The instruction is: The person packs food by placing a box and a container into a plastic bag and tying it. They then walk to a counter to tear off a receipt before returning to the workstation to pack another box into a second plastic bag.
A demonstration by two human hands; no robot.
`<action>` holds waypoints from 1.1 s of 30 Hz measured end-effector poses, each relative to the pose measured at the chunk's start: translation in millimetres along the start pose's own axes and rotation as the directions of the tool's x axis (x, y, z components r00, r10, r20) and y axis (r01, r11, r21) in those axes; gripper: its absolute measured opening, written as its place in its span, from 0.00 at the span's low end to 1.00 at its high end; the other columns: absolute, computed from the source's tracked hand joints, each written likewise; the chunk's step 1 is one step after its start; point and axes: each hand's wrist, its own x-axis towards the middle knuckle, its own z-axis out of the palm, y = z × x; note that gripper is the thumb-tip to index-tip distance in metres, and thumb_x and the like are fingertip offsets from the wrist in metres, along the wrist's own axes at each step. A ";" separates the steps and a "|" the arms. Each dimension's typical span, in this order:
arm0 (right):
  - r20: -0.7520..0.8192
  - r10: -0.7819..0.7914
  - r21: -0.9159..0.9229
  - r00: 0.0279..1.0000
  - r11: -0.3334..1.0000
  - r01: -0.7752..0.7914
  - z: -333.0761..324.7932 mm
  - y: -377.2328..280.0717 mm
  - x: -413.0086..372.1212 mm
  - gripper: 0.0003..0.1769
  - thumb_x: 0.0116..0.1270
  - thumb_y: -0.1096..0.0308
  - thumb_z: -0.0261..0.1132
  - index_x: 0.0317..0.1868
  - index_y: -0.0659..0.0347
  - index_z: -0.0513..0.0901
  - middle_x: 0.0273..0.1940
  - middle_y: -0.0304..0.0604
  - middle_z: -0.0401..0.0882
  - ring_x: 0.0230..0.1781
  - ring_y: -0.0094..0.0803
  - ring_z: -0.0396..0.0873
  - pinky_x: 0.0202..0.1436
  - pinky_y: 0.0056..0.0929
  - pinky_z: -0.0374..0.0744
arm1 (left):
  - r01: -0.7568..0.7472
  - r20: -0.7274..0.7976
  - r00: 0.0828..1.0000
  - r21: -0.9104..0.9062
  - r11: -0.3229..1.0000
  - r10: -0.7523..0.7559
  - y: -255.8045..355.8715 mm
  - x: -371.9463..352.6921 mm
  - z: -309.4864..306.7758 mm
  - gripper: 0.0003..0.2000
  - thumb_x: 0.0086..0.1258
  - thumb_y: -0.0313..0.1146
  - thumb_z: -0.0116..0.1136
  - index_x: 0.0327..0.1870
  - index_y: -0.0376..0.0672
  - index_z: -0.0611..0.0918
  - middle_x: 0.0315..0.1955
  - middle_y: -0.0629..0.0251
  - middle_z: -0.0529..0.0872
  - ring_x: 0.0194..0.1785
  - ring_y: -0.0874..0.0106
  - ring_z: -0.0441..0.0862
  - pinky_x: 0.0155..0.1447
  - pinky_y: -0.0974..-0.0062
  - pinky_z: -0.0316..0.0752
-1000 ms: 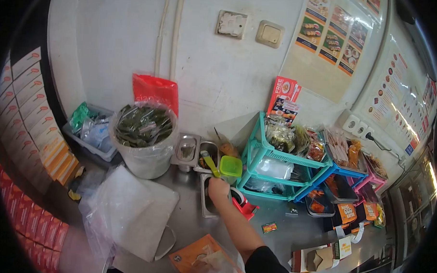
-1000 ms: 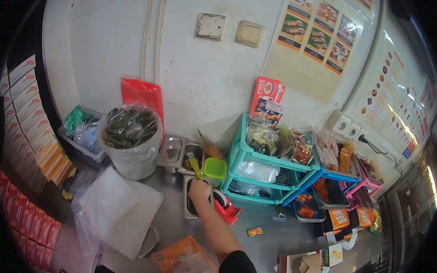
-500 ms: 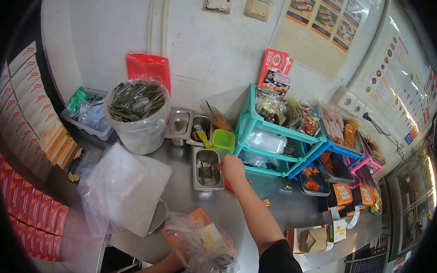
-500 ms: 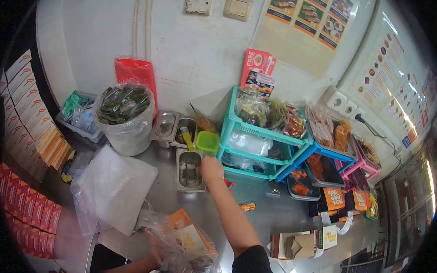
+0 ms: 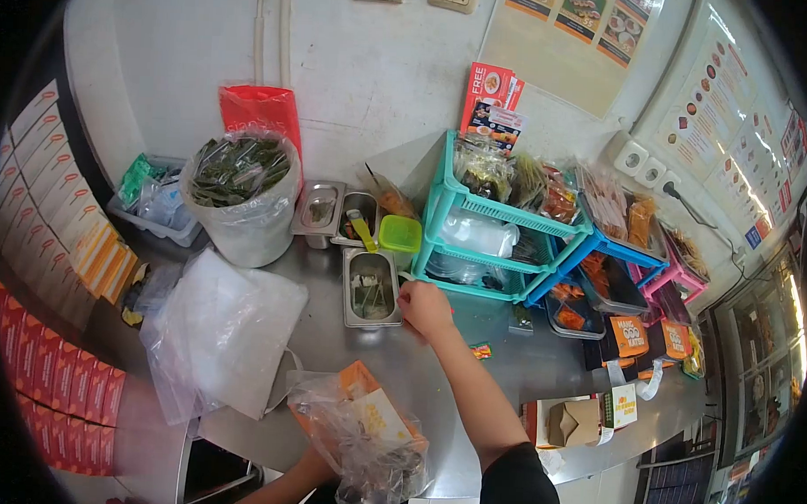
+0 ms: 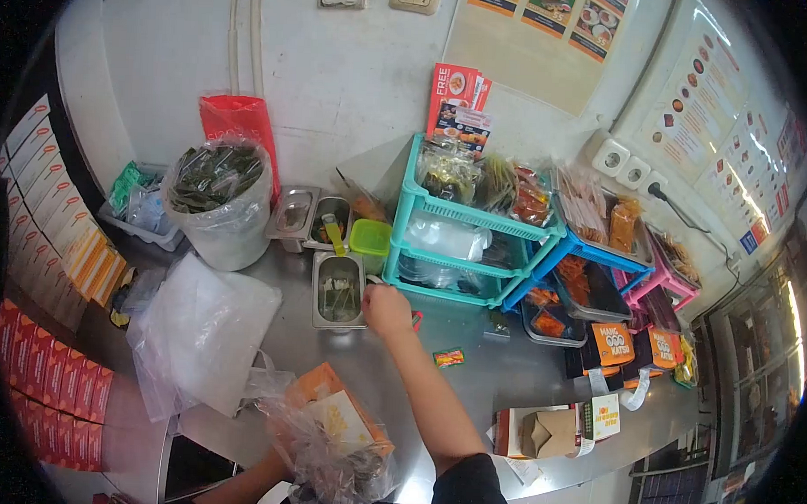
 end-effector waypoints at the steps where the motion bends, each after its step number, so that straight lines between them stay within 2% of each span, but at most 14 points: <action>1: -0.040 -0.038 -0.036 0.998 0.999 0.036 2.9 -2.7 2.7 0.07 0.53 0.68 0.62 0.32 0.57 0.84 0.30 0.49 0.81 0.30 0.46 0.80 0.39 0.40 0.78 | -0.005 -0.003 1.000 0.007 1.000 0.005 0.8 0.3 0.0 0.14 0.59 0.40 0.53 0.44 0.44 0.79 0.43 0.58 0.79 0.48 0.58 0.74 0.53 0.59 0.67; 3: -0.090 -0.084 -0.072 0.992 0.994 0.077 16.5 -6.3 15.5 0.07 0.53 0.69 0.61 0.32 0.57 0.84 0.31 0.48 0.82 0.30 0.45 0.80 0.39 0.39 0.78 | -0.016 -0.019 1.000 0.028 0.999 0.017 -2.1 1.6 0.7 0.14 0.59 0.40 0.53 0.43 0.44 0.79 0.42 0.58 0.79 0.47 0.58 0.74 0.53 0.59 0.68; 6: 0.166 -0.189 -0.295 0.968 0.927 0.232 54.1 -14.4 39.1 0.08 0.55 0.70 0.57 0.31 0.58 0.84 0.33 0.48 0.82 0.34 0.44 0.81 0.39 0.39 0.79 | 0.027 0.136 0.990 0.094 0.995 -0.040 -13.2 -3.2 4.8 0.19 0.58 0.42 0.56 0.49 0.44 0.75 0.48 0.58 0.75 0.52 0.64 0.72 0.58 0.62 0.66; 9: 0.257 -0.129 -0.413 0.958 0.881 0.230 79.5 -25.2 50.3 0.10 0.57 0.70 0.55 0.30 0.58 0.84 0.34 0.49 0.83 0.37 0.40 0.82 0.37 0.36 0.81 | -0.176 0.366 0.931 0.399 0.900 0.020 0.1 -8.2 -13.1 0.18 0.64 0.42 0.50 0.52 0.44 0.74 0.46 0.63 0.78 0.52 0.67 0.73 0.56 0.66 0.67; 11: 0.406 -0.249 -0.461 0.880 0.775 0.432 90.3 -22.4 60.0 0.09 0.56 0.70 0.57 0.32 0.56 0.85 0.35 0.46 0.83 0.37 0.39 0.83 0.37 0.36 0.81 | -0.319 0.512 0.859 0.545 0.775 -0.006 2.0 -17.7 -18.7 0.17 0.68 0.41 0.47 0.54 0.45 0.73 0.44 0.66 0.80 0.52 0.69 0.73 0.55 0.69 0.68; 15: 0.520 -0.325 -0.451 0.790 0.681 0.577 84.1 -20.4 62.8 0.10 0.55 0.70 0.55 0.30 0.59 0.84 0.35 0.47 0.83 0.37 0.39 0.82 0.36 0.37 0.80 | -0.124 0.303 0.953 0.295 0.947 0.030 -75.3 -64.2 72.9 0.17 0.67 0.42 0.50 0.54 0.45 0.73 0.46 0.65 0.79 0.51 0.69 0.74 0.54 0.64 0.69; 18: 0.422 -0.413 -0.260 0.807 0.797 0.545 68.2 -12.3 69.1 0.08 0.54 0.72 0.57 0.33 0.57 0.82 0.34 0.47 0.82 0.34 0.43 0.80 0.37 0.36 0.78 | 0.075 0.122 0.990 -0.004 0.997 -0.073 -28.6 -29.0 29.2 0.16 0.64 0.41 0.51 0.50 0.45 0.75 0.45 0.63 0.79 0.50 0.66 0.74 0.54 0.62 0.68; 19: 0.122 -0.498 -0.063 0.858 0.859 0.508 54.3 -16.7 60.8 0.10 0.54 0.72 0.59 0.38 0.56 0.81 0.35 0.48 0.80 0.32 0.45 0.79 0.37 0.36 0.77 | 0.114 0.082 0.991 -0.078 0.990 -0.108 -20.2 -22.7 22.6 0.16 0.64 0.41 0.51 0.49 0.45 0.75 0.44 0.62 0.79 0.50 0.65 0.74 0.54 0.62 0.68; 21: 0.022 -0.313 0.184 0.950 0.935 0.304 2.9 -57.5 24.4 0.12 0.57 0.75 0.60 0.43 0.58 0.80 0.33 0.47 0.81 0.31 0.38 0.80 0.36 0.31 0.78 | 0.190 0.013 0.981 -0.231 0.954 -0.193 -6.1 -9.8 10.9 0.15 0.62 0.41 0.52 0.47 0.45 0.77 0.44 0.61 0.79 0.49 0.62 0.74 0.55 0.61 0.67; 23: -0.195 -0.126 0.651 0.973 0.725 0.225 -13.7 -69.0 -12.0 0.11 0.60 0.78 0.59 0.43 0.61 0.80 0.31 0.43 0.82 0.31 0.29 0.80 0.36 0.24 0.78 | 0.262 -0.016 0.957 -0.376 0.889 -0.289 8.4 -0.4 -2.3 0.15 0.60 0.41 0.53 0.45 0.45 0.78 0.43 0.59 0.79 0.49 0.60 0.74 0.55 0.59 0.67; 26: -0.168 0.141 0.871 0.976 0.485 0.080 -10.5 -79.0 -97.0 0.07 0.61 0.80 0.58 0.38 0.64 0.81 0.31 0.41 0.81 0.33 0.22 0.78 0.36 0.19 0.77 | 0.368 0.014 0.907 -0.514 0.775 -0.421 28.0 10.3 -29.1 0.14 0.58 0.40 0.53 0.41 0.44 0.80 0.42 0.57 0.79 0.48 0.57 0.74 0.55 0.58 0.66; 27: -0.046 0.164 0.858 0.985 0.512 -0.045 4.7 -71.5 -127.6 0.07 0.60 0.80 0.59 0.36 0.62 0.83 0.31 0.40 0.81 0.33 0.25 0.79 0.37 0.22 0.77 | 0.391 0.039 0.900 -0.515 0.763 -0.434 36.2 8.7 -36.4 0.14 0.58 0.40 0.53 0.41 0.44 0.80 0.42 0.57 0.79 0.48 0.57 0.74 0.55 0.58 0.66; 29: -0.033 0.063 0.685 0.997 0.728 -0.023 25.9 -59.4 -176.9 0.06 0.55 0.76 0.64 0.33 0.56 0.85 0.32 0.41 0.81 0.35 0.30 0.79 0.41 0.27 0.74 | 0.101 -0.238 0.971 0.272 0.957 -0.034 44.7 12.7 -47.2 0.11 0.58 0.35 0.56 0.40 0.43 0.79 0.40 0.64 0.80 0.46 0.64 0.76 0.56 0.64 0.69; 33: -0.228 -0.141 0.282 0.963 0.938 0.204 31.9 -38.4 -198.7 0.08 0.49 0.69 0.69 0.31 0.49 0.86 0.30 0.39 0.79 0.32 0.33 0.76 0.46 0.30 0.65 | 0.322 0.026 0.946 0.049 0.946 -0.323 49.0 10.5 -47.2 0.08 0.55 0.37 0.56 0.32 0.46 0.81 0.36 0.68 0.79 0.43 0.69 0.76 0.50 0.68 0.68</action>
